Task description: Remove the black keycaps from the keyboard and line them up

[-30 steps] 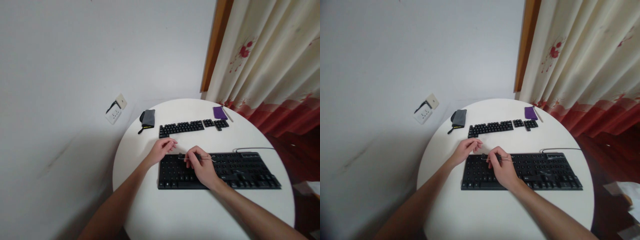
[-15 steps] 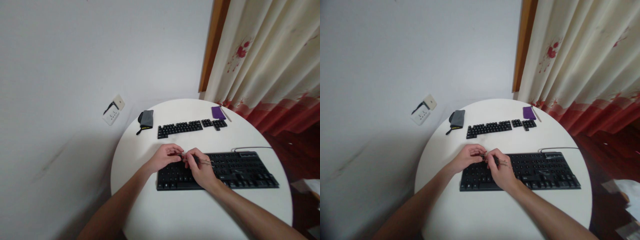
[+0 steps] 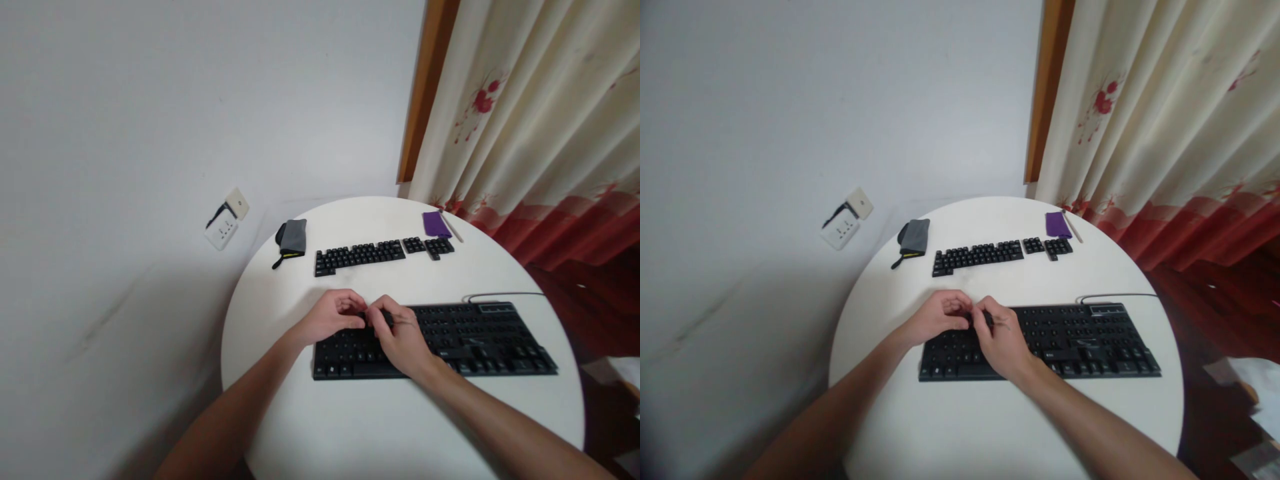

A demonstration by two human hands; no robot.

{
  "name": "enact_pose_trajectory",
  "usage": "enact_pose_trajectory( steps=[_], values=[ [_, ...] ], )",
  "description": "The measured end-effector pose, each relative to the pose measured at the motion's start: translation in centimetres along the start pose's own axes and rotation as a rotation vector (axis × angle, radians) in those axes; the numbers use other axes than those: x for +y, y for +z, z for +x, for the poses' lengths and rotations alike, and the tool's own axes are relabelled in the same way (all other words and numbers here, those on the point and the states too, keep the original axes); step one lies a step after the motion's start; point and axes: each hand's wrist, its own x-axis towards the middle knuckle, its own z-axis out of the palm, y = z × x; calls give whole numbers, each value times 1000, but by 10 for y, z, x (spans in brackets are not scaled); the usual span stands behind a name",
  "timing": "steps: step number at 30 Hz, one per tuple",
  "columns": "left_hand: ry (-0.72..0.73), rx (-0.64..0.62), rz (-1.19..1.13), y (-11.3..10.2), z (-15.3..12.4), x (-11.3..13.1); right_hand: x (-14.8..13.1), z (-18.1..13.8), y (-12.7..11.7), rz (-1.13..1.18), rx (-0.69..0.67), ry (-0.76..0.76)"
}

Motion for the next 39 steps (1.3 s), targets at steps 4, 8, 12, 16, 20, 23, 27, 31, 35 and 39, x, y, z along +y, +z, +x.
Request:
enact_pose_trajectory(
  steps=[4,8,12,16,20,23,27,31,35,39],
  values=[
    [38,28,46,0,0,-1,3,3,0,85,66,128],
    [114,56,48,4,1,-5,7,6,2,243,99,225],
    [226,105,120,6,2,-5,9,7,3,333,101,267],
    [289,234,221,2,3,-1,10,8,-2,216,183,167],
    [264,255,123,-1,3,-1,8,9,-9,70,142,-54],
    [244,230,46,0,2,-2,5,8,-11,1,-4,-134],
    [240,203,-41,1,2,-5,4,6,-9,-100,-82,-183],
    [230,167,-55,1,3,-5,7,6,-8,-149,-65,-240],
    [279,125,-12,2,3,-3,7,6,-8,-148,-50,-249],
    [376,297,17,-4,3,2,10,10,-8,-116,-6,-199]
  ],
)
